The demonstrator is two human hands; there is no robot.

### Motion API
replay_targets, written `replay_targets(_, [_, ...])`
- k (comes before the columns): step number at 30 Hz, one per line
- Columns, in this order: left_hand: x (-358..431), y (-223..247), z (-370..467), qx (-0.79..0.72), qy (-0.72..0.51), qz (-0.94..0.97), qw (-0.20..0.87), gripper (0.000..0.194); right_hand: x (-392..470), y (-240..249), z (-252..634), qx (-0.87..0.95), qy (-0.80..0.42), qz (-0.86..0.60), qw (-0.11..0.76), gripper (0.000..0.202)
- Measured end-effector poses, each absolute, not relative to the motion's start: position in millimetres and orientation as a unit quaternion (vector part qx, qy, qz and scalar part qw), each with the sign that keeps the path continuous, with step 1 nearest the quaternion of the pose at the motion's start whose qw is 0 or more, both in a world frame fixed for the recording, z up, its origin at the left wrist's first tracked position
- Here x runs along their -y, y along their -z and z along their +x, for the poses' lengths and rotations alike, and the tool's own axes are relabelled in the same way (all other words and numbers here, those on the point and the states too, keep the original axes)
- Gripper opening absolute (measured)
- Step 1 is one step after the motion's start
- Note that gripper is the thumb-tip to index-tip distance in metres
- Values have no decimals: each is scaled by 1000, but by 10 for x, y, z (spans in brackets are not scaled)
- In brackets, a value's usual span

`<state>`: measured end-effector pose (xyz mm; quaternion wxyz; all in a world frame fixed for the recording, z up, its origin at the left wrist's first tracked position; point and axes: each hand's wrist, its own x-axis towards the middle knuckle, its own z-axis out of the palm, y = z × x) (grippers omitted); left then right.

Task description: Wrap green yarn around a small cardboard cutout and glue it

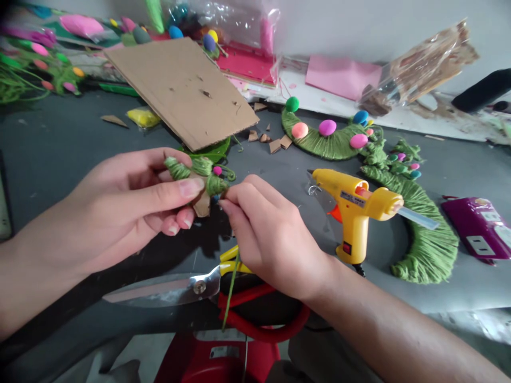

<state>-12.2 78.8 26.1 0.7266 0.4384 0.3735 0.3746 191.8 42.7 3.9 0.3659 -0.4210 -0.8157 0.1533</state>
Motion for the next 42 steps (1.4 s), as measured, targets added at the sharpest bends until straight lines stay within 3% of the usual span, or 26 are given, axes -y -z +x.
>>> replay_targets(17, [-770,-197,-111,-411,-395,525,632,12,-425,-31,1914,868,-170,-350,308,14])
replay_targets(25, [-710,-206,-161,-457,-355,645,499,18,-403,-52,1944,836,-135,-380,372,8])
replay_targets(34, [-782,-274,-223,-411,-250,593,645,15,-445,-75,1952,799,-77,-438,404,12])
replay_targets(42, [-797,-205,-207,-382,-286,531,700,15,-454,-67,1965,812,-147,-420,378,15])
